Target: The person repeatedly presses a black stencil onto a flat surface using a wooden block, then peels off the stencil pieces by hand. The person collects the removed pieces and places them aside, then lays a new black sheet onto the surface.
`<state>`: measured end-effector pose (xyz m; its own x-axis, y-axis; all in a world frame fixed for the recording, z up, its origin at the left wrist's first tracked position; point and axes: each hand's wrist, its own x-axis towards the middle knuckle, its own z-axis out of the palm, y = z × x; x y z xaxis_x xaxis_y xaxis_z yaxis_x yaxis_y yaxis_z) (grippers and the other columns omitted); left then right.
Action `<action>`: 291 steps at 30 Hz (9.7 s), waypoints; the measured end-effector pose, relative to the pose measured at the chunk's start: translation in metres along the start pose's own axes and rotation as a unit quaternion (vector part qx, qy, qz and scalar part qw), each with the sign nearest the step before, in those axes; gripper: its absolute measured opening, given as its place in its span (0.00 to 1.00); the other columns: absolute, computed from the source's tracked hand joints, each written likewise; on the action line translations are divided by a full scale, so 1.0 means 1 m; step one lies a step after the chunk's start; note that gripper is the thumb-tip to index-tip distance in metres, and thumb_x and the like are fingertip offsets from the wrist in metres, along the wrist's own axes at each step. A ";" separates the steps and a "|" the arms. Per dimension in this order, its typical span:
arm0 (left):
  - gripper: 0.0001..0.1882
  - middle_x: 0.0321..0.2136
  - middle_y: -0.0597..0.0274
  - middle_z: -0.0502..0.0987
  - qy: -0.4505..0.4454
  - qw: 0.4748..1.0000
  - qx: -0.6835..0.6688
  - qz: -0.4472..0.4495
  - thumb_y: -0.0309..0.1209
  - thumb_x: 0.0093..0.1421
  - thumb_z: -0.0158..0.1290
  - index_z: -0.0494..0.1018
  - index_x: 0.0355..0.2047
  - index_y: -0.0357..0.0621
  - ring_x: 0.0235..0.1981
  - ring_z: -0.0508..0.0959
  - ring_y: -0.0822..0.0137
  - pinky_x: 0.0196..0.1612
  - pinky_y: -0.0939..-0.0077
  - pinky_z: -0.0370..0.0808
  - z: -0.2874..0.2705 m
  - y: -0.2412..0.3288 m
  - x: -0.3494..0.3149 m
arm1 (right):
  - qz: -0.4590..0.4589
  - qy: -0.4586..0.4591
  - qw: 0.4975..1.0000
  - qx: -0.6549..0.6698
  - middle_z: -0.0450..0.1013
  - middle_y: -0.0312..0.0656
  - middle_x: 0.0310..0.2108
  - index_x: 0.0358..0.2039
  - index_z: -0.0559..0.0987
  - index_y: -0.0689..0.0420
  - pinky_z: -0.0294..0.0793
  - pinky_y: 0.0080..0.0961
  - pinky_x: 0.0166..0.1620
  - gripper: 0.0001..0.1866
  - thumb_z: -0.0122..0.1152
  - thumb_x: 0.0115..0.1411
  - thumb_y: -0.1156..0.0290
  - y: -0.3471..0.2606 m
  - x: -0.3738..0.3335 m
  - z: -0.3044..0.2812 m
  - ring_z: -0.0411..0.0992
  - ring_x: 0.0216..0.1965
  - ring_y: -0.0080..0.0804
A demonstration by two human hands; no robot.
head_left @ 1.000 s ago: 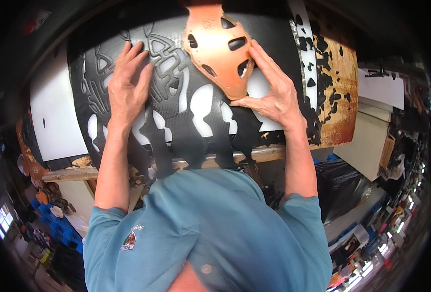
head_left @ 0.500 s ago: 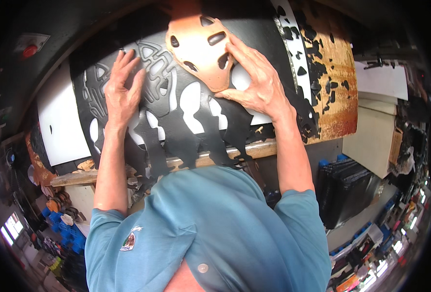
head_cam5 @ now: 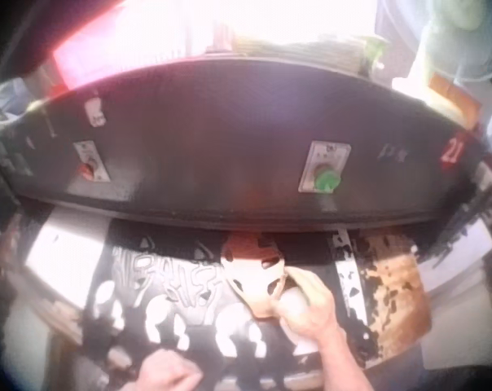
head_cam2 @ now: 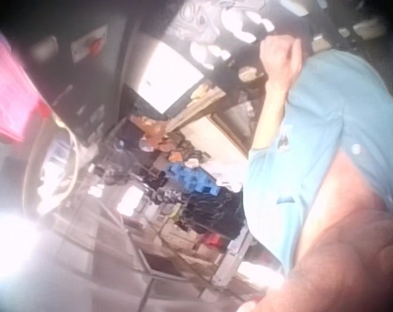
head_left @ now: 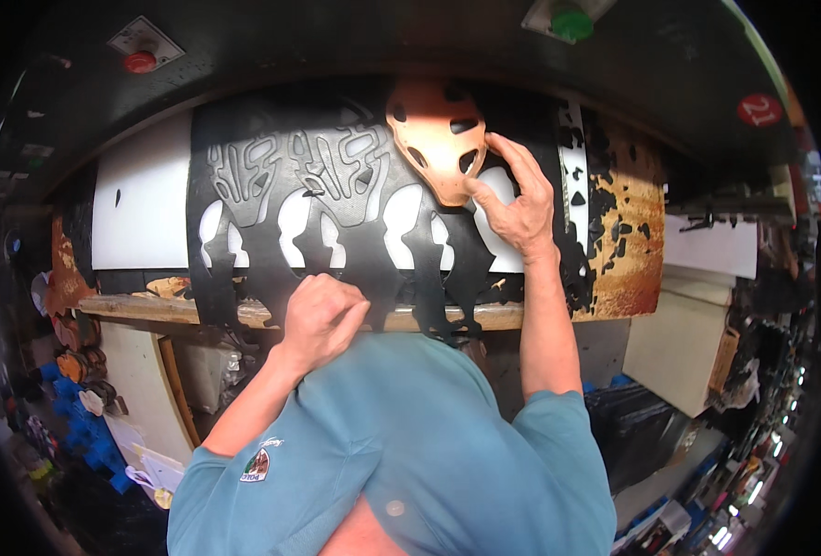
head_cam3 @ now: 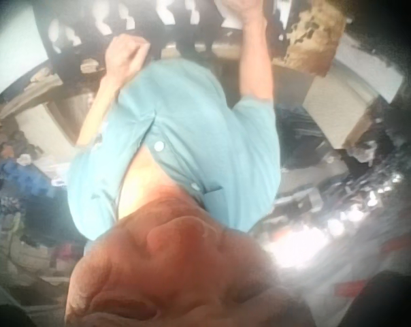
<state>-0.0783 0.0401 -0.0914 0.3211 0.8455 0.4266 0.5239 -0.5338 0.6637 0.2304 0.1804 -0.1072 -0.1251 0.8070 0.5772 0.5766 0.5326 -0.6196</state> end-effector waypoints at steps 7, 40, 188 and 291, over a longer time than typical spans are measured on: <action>0.12 0.23 0.60 0.78 0.054 0.997 0.045 0.020 0.22 0.57 0.69 0.74 0.26 0.43 0.24 0.77 0.56 0.30 0.63 0.72 0.015 -0.019 -0.015 | 0.021 0.186 0.979 0.078 0.78 0.39 0.30 0.34 0.81 0.64 0.75 0.23 0.36 0.06 0.67 0.69 0.77 -0.032 0.009 -0.022 0.75 0.30 0.24; 0.19 0.20 0.58 0.76 0.114 0.987 0.116 0.016 0.30 0.61 0.70 0.72 0.21 0.39 0.24 0.77 0.56 0.31 0.61 0.73 0.024 0.007 -0.008 | -0.012 0.041 0.991 -0.126 0.78 0.42 0.29 0.35 0.86 0.58 0.76 0.39 0.39 0.02 0.71 0.63 0.75 -0.068 -0.143 -0.044 0.77 0.33 0.44; 0.10 0.42 0.53 0.84 -0.288 0.911 -0.279 0.096 0.29 0.60 0.68 0.79 0.28 0.37 0.53 0.84 0.48 0.64 0.48 0.78 0.113 0.029 0.164 | 0.101 -0.128 0.972 -0.167 0.59 0.72 0.66 0.63 0.77 0.65 0.70 0.56 0.62 0.49 0.79 0.37 0.60 0.034 0.019 -0.077 0.64 0.60 0.67; 0.16 0.27 0.62 0.77 0.068 0.996 0.058 0.008 0.21 0.51 0.71 0.73 0.32 0.44 0.28 0.78 0.56 0.29 0.65 0.75 0.097 0.061 0.019 | 0.100 0.019 0.986 -0.134 0.78 0.57 0.59 0.62 0.78 0.67 0.75 0.42 0.63 0.40 0.85 0.51 0.66 0.022 -0.055 -0.093 0.75 0.60 0.52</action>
<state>0.0361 0.0245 -0.1021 0.2242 0.8229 0.5220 0.6099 -0.5363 0.5834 0.3248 0.1242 -0.1028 0.0407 0.8757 0.4811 0.7800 0.2731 -0.5630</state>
